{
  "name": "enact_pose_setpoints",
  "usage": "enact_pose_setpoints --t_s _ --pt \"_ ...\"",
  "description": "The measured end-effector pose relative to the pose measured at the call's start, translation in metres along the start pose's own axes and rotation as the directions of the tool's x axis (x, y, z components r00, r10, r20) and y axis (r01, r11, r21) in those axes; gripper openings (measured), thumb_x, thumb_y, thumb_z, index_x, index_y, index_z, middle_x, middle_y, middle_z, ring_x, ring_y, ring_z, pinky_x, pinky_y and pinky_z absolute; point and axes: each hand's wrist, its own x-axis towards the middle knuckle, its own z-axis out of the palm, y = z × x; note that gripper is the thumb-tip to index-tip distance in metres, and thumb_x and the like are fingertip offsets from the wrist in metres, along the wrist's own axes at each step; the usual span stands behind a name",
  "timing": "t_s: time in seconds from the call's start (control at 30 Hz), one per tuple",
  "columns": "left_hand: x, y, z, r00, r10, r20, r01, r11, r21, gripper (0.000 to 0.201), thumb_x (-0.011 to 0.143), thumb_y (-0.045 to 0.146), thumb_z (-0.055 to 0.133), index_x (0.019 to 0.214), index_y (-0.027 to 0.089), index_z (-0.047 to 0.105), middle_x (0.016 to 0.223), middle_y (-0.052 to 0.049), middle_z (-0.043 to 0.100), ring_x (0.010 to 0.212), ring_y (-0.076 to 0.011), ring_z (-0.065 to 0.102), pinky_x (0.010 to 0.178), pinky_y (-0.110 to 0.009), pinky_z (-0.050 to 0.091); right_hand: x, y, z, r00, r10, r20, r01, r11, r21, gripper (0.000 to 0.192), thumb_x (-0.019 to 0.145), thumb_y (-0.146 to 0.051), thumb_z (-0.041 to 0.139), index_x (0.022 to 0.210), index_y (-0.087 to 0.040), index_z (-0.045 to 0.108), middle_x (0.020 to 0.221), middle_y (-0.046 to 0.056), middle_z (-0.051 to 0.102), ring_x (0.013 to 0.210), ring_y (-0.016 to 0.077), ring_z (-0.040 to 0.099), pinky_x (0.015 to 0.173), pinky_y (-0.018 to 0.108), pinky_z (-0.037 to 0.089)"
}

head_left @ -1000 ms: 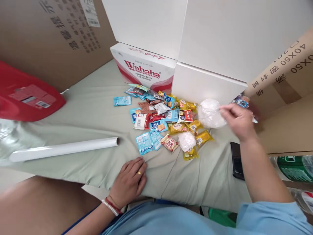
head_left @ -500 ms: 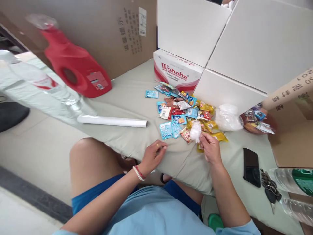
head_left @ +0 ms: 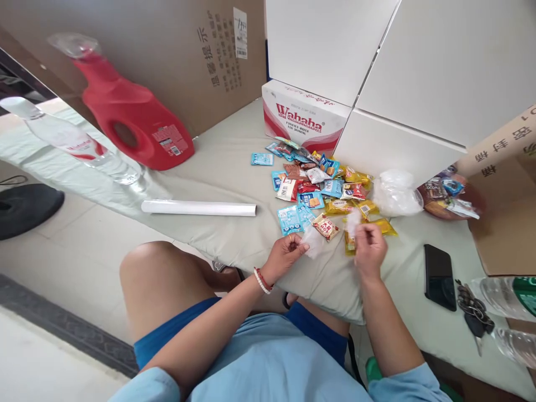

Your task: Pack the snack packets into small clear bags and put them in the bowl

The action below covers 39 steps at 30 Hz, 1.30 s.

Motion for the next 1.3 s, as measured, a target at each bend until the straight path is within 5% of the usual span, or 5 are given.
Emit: enact_pose_setpoints --t_s 0.17,0.5,0.8,1.03,1.3 --pt "-0.001 0.007 0.001 0.998 0.064 0.007 -0.064 0.996 -0.06 0.041 0.08 0.049 0.081 0.07 0.019 0.056 0.11 -0.009 0.067 0.107 -0.0225 0.061 0.097 -0.036 0.045 0.026 0.011 -0.022 0.95 -0.136 -0.282 0.016 0.92 -0.391 0.035 0.09 -0.049 0.064 0.099 -0.016 0.07 0.096 0.009 0.065 0.074 0.0193 0.056 0.079 0.039 0.05" --pt "0.004 0.006 0.003 0.98 -0.197 -0.01 0.179 0.906 -0.384 0.046 0.071 0.047 0.087 0.071 0.02 0.051 0.065 0.006 0.052 0.06 -0.0089 0.045 0.059 -0.023 0.037 -0.027 -0.009 0.026 0.624 -0.295 0.723 0.334 0.938 0.095 0.032 0.094 -0.037 0.068 0.124 -0.026 0.07 0.116 0.009 0.067 0.078 0.0167 0.061 0.075 0.034 0.055" --pt "-0.003 0.003 0.002 0.991 -0.036 0.132 0.053 0.99 -0.128 0.041 0.08 0.053 0.082 0.081 0.017 0.063 0.102 -0.006 0.069 0.092 -0.0171 0.062 0.087 -0.032 0.049 -0.019 -0.01 0.018 0.636 0.185 0.749 -0.462 0.869 0.178 0.044 0.088 -0.062 0.07 0.1 -0.02 0.073 0.073 -0.002 0.058 0.05 0.0071 0.035 0.043 0.021 0.025" --pt "-0.016 0.006 0.015 0.946 0.119 -0.302 -0.046 0.97 0.238 0.039 0.079 0.049 0.082 0.095 0.02 0.06 0.098 -0.003 0.059 0.084 -0.0158 0.056 0.069 -0.026 0.047 -0.018 -0.012 0.019 0.594 0.246 0.766 -0.508 0.853 0.119 0.047 0.079 -0.065 0.077 0.079 -0.019 0.069 0.055 -0.007 0.043 0.047 0.0069 0.029 0.043 0.021 0.019" --pt "-0.017 0.017 0.037 0.992 -0.123 0.029 0.125 0.99 -0.065 0.048 0.08 0.062 0.077 0.092 0.017 0.066 0.085 -0.002 0.067 0.074 -0.0151 0.06 0.068 -0.028 0.048 -0.02 -0.018 0.019 0.632 0.086 0.77 -0.344 0.922 0.179 0.04 0.084 -0.058 0.076 0.082 -0.018 0.073 0.069 -0.001 0.059 0.06 0.0107 0.043 0.055 0.025 0.033"
